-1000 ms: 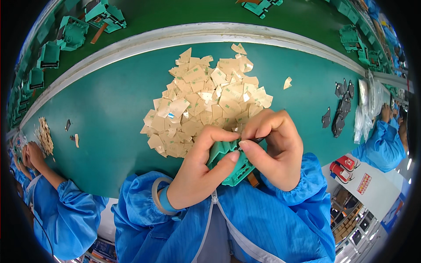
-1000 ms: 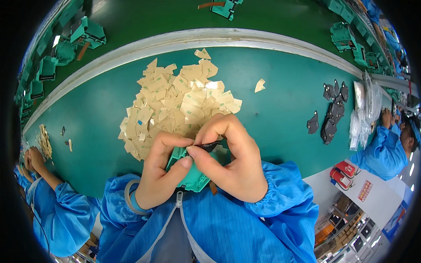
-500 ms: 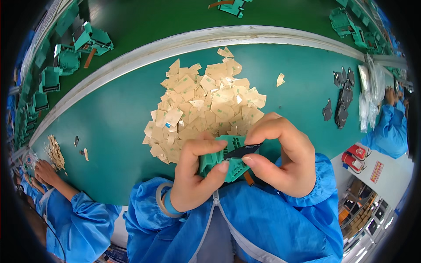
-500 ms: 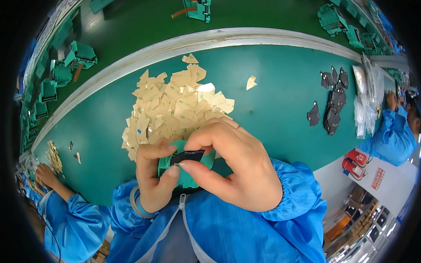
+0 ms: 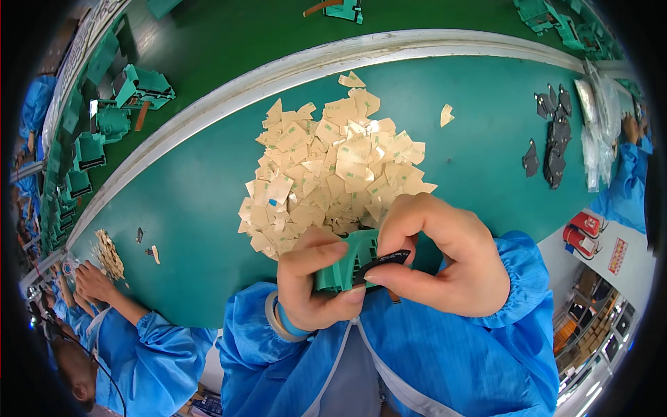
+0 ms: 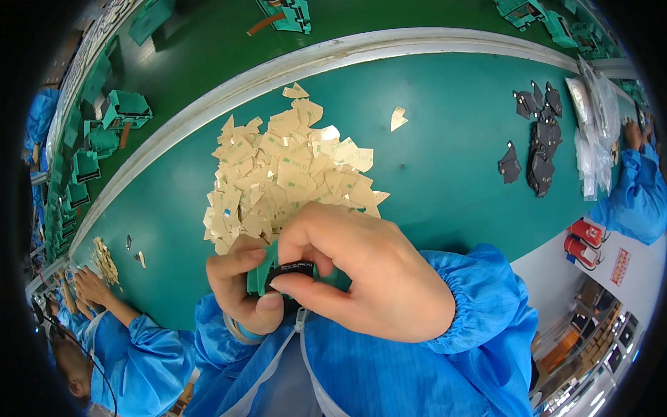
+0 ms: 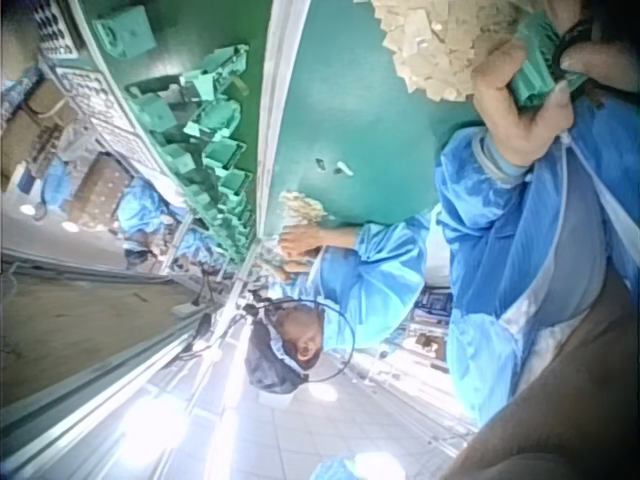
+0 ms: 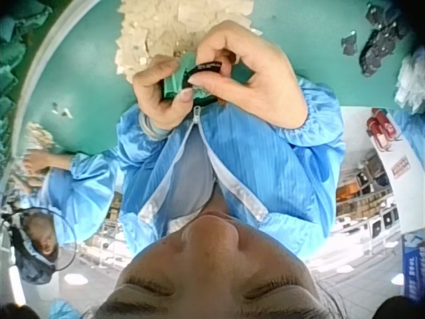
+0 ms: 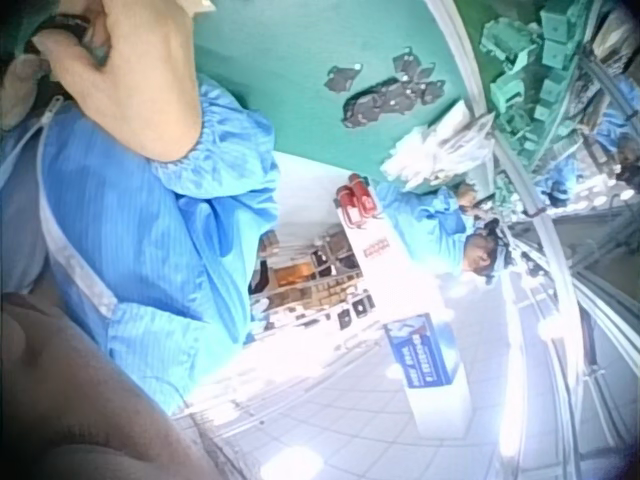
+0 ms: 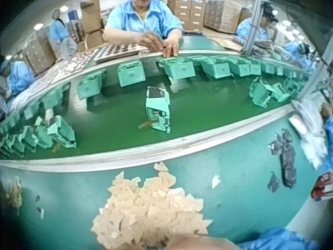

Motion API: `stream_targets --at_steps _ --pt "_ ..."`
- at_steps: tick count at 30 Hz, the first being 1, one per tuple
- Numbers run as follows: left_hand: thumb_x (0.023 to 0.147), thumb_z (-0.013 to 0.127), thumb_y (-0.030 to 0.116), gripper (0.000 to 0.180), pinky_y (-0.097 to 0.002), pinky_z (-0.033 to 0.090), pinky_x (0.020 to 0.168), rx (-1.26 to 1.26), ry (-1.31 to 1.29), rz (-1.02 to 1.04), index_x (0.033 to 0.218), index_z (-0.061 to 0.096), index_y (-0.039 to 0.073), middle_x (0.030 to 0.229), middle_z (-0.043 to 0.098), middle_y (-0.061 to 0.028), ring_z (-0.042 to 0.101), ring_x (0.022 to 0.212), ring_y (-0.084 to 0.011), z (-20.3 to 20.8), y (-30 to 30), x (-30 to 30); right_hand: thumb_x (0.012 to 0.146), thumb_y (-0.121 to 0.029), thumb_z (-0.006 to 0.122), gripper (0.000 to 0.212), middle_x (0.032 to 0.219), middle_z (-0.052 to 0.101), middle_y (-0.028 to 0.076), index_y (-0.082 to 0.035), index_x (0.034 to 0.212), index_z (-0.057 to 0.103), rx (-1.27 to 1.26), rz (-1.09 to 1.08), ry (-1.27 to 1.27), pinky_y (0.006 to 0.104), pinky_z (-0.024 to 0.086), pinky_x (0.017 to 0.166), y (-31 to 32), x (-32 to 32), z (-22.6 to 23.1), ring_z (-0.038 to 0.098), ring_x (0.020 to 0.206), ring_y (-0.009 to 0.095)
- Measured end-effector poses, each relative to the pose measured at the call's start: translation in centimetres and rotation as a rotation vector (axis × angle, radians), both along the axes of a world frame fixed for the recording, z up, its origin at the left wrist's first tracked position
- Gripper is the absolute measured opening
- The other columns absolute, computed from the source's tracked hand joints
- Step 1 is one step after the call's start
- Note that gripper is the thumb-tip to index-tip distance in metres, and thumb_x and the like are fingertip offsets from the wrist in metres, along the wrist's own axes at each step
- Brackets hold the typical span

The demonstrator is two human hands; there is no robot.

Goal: Assemble small electronic components into green plastic housings on an assembly line.

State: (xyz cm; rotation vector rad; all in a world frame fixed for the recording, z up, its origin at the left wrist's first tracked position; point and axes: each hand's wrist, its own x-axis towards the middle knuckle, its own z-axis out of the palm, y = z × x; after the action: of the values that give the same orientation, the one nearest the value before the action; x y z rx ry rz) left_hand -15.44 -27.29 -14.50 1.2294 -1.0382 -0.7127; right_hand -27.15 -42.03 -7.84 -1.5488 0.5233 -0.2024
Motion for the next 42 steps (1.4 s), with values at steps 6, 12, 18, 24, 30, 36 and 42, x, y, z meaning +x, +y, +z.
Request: stream_targets --at_steps 6,12,18,24,30,36,42 --pt "0.072 0.073 0.021 0.047 -0.0298 0.044 0.058 -0.039 -0.143 0.016 0.106 0.049 -0.002 0.09 0.052 -0.0212 0.054 0.07 -0.0206 -0.01 -0.44 0.39 0.07 0.0 0.068 0.021 0.069 0.049 0.005 -0.006 0.081 0.05 -0.031 0.02 0.0 0.0299 0.04 0.049 0.05 0.01 0.04 0.05 0.057 0.019" --pt "0.069 0.076 0.022 0.05 -0.029 0.044 0.059 -0.002 -0.149 -0.003 0.105 0.05 -0.001 0.092 0.051 -0.0203 0.053 0.07 -0.0203 0.09 -0.22 0.47 0.068 0.005 0.071 0.024 0.073 0.051 0.003 -0.005 0.08 0.052 -0.027 0.03 -0.017 0.0249 0.036 0.053 0.02 -0.3 -0.26 0.045 0.06 0.012" --pt "0.068 0.077 0.022 0.051 -0.0282 0.044 0.06 0.017 -0.1 0.004 0.105 0.05 0.0 0.093 0.051 -0.0178 0.053 0.071 -0.019 0.19 -0.12 0.26 0.067 0.005 0.071 0.025 0.073 0.051 0.003 -0.005 0.08 0.052 -0.04 0.032 -0.028 0.0255 0.035 0.052 0.06 -0.28 -0.41 0.044 0.059 0.012" --pt "0.068 0.078 0.022 0.053 -0.0282 0.044 0.06 0.021 -0.118 -0.003 0.107 0.048 0.001 0.092 0.05 -0.0182 0.053 0.071 -0.019 0.27 -0.25 0.22 0.066 0.005 0.071 0.025 0.072 0.052 0.003 -0.005 0.08 0.053 -0.041 0.023 -0.023 0.0256 0.035 0.052 0.08 -0.35 -0.46 0.043 0.059 0.013" --pt "0.065 0.081 0.02 0.06 -0.0286 0.045 0.057 -0.092 -0.098 -0.008 0.109 0.043 0.003 0.089 0.05 -0.02 0.054 0.068 -0.0191 -0.39 -0.21 0.24 0.068 0.004 0.069 0.021 0.074 0.053 0.004 -0.004 0.08 0.054 -0.048 0.044 0.003 0.0254 0.037 0.052 -0.1 -0.19 -0.44 0.047 0.061 0.014" --pt "0.063 0.082 0.015 0.065 -0.0285 0.046 0.058 -0.084 0.002 0.024 0.109 0.037 0.004 0.088 0.05 -0.0209 0.054 0.068 -0.0183 -0.35 -0.08 -0.18 0.069 0.004 0.067 0.018 0.075 0.054 0.004 -0.003 0.081 0.055 -0.058 0.052 -0.033 0.0263 0.04 0.054 -0.11 -0.26 -0.56 0.051 0.064 0.016" --pt "0.063 0.082 0.014 0.062 -0.0285 0.046 0.059 -0.071 0.004 0.011 0.105 0.038 0.004 0.088 0.051 -0.0206 0.054 0.069 -0.0181 -0.21 -0.17 -0.08 0.069 0.004 0.067 0.019 0.076 0.055 0.005 -0.003 0.081 0.055 -0.077 0.058 -0.029 0.0264 0.041 0.056 -0.16 -0.33 -0.4 0.052 0.065 0.016"
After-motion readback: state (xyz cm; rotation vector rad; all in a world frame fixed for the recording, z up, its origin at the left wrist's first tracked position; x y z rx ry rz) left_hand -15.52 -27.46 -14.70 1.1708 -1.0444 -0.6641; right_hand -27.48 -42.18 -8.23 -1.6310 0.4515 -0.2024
